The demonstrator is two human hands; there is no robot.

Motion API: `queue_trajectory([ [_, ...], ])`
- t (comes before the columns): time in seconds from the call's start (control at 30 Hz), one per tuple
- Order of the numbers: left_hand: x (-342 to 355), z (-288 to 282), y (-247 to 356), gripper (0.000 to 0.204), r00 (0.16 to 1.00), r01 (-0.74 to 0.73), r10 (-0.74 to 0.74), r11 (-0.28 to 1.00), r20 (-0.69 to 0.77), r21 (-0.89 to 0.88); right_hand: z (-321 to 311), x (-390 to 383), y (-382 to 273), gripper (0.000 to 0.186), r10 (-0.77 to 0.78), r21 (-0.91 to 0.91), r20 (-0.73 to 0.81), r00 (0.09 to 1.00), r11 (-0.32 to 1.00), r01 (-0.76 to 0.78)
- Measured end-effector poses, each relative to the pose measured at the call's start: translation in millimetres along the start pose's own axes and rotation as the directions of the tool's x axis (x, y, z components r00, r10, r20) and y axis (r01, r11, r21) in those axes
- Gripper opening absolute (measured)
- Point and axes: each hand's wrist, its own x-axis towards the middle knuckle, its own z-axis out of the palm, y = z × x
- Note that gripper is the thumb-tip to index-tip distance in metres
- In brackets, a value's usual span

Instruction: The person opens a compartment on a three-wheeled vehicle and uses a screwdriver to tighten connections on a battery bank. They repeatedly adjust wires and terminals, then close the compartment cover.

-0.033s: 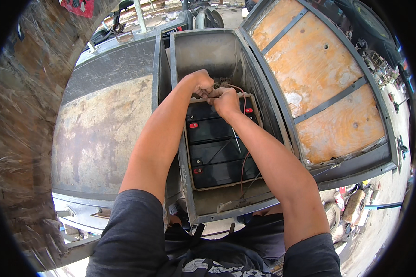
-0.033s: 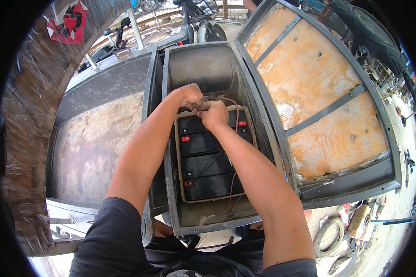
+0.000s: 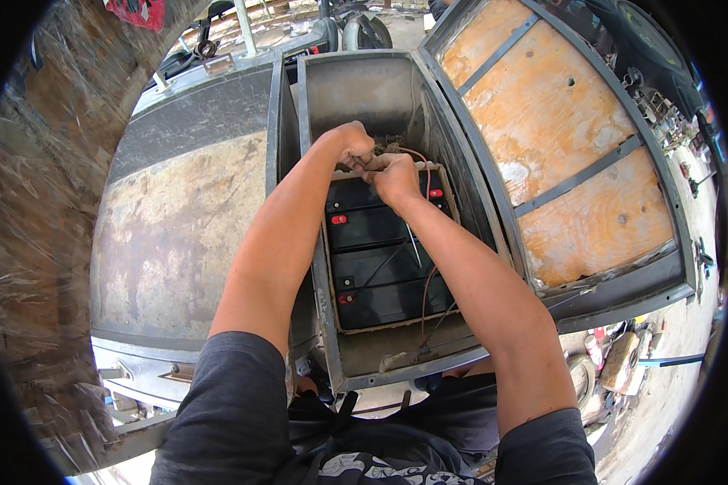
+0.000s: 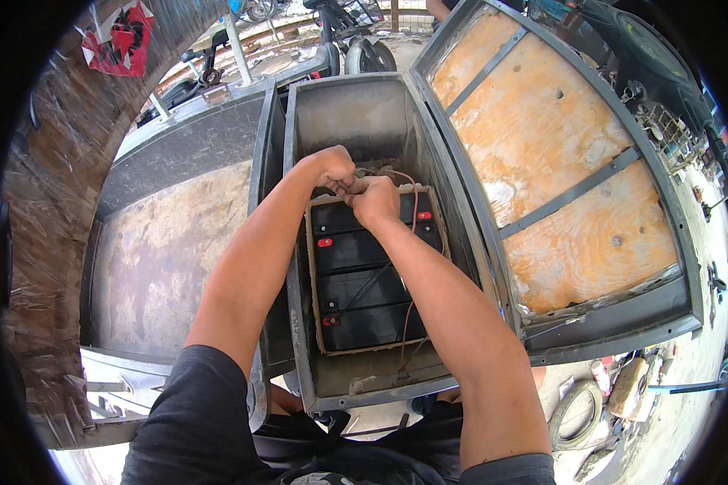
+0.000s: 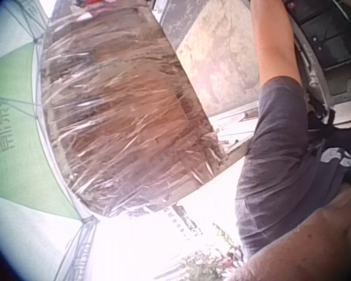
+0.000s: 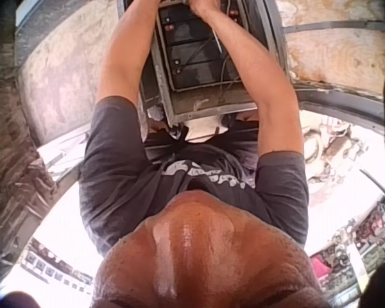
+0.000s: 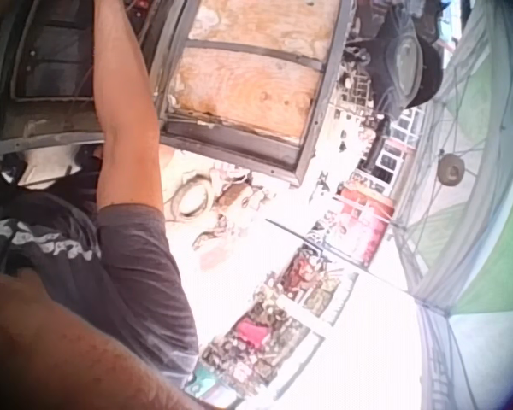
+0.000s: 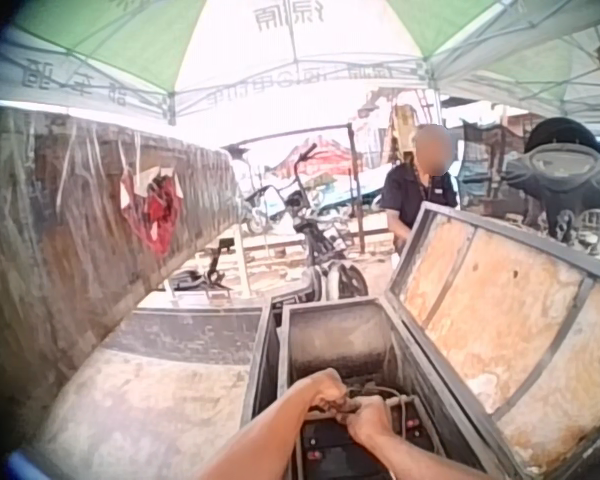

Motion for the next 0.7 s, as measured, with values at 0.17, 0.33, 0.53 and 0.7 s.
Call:
queue_trajectory([
  [0.17,4.4,-1.4,-1.0,0.004,1.0,0.018,-0.017,0.997,-0.002,0.072,-1.6,2.6,3.5,0.019,-0.031,0.003,0.023,0.999,1.0,0.031],
  [0.33,9.9,-1.4,-6.0,0.007,0.998,0.028,-0.039,0.97,0.04,0.241,-22.4,10.4,-25.7,0.021,0.049,-0.08,-0.207,0.977,0.995,-0.067],
  [0.53,19.3,-0.6,-6.6,0.006,0.985,0.089,-0.147,0.877,0.087,0.472,-48.7,23.2,-59.6,0.015,0.022,0.145,-0.227,0.974,0.989,0.011],
  [0.7,29.6,-1.2,-15.9,0.016,0.952,0.139,-0.283,0.74,0.117,0.658,-63.9,-7.9,-114.1,0.026,0.061,0.156,-0.097,0.993,0.987,-0.045],
])
